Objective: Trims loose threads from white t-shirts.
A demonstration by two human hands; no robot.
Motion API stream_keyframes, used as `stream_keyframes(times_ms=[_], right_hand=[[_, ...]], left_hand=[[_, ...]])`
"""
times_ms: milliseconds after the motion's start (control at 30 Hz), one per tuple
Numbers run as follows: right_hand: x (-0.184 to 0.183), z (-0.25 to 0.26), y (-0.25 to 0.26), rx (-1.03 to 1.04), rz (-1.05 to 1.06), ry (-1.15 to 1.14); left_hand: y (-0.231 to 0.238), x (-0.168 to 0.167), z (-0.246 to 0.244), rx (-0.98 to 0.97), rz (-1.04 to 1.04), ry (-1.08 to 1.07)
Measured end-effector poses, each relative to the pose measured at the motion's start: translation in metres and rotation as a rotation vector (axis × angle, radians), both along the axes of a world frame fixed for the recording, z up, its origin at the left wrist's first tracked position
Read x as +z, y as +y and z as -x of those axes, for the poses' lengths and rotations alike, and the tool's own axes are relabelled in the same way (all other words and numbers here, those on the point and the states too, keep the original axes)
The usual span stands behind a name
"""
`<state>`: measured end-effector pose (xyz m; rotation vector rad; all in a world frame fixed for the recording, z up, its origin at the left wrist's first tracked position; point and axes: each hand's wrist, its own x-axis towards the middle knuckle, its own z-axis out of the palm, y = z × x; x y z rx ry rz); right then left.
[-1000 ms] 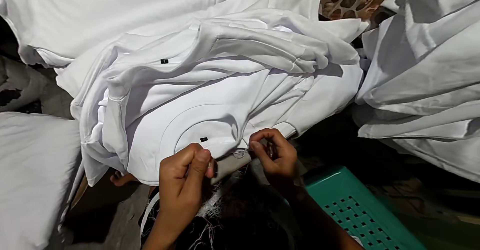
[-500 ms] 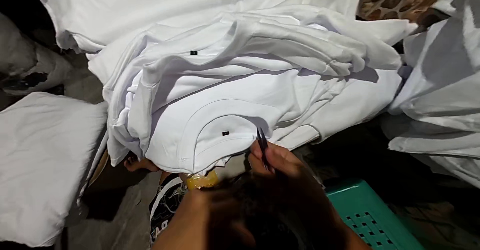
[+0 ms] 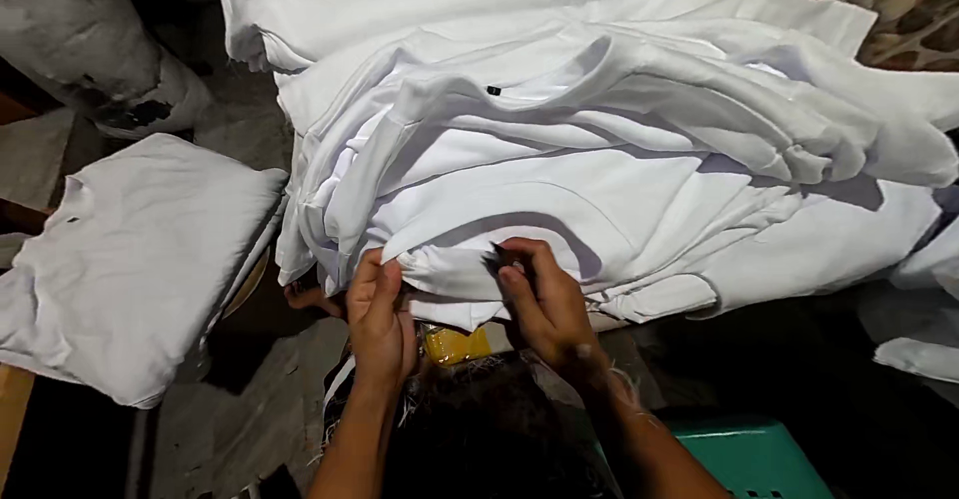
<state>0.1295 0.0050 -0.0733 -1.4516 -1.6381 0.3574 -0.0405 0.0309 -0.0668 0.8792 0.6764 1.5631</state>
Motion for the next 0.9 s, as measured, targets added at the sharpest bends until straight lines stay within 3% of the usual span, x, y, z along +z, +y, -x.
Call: stream_keyframes(times_ms=[67, 200, 367, 567, 667, 767, 900], right_hand=[[0.001, -0.005, 0.000, 0.049, 0.021, 0.099], [0.010, -0.004, -0.002, 0.134, 0.016, 0.106], [0.013, 0.012, -0.010, 0.106, -0.195, -0.099], [0.019, 0.031, -0.015, 0.018, -0.373, -0.364], [0.025, 0.038, -0.011, -0.052, -0.361, -0.392], [0.032, 0.037, -0.006, 0.028, -0.203, -0.056], [0.034, 0.035, -0.002, 0.684, 0.435, 0.929]], left_hand=[[-0.001, -0.001, 0.001, -0.131, 0.041, -0.128], [-0.004, -0.005, 0.014, -0.247, -0.198, 0.054], [-0.004, -0.003, 0.008, 0.056, -0.327, 0.168], [-0.019, 0.003, 0.019, 0.060, -0.454, 0.526], [-0.020, 0.000, 0.021, 0.086, -0.477, 0.589], [-0.021, -0.001, 0.021, 0.111, -0.524, 0.655], [-0.042, 0.009, 0.021, 0.025, -0.704, 0.640]])
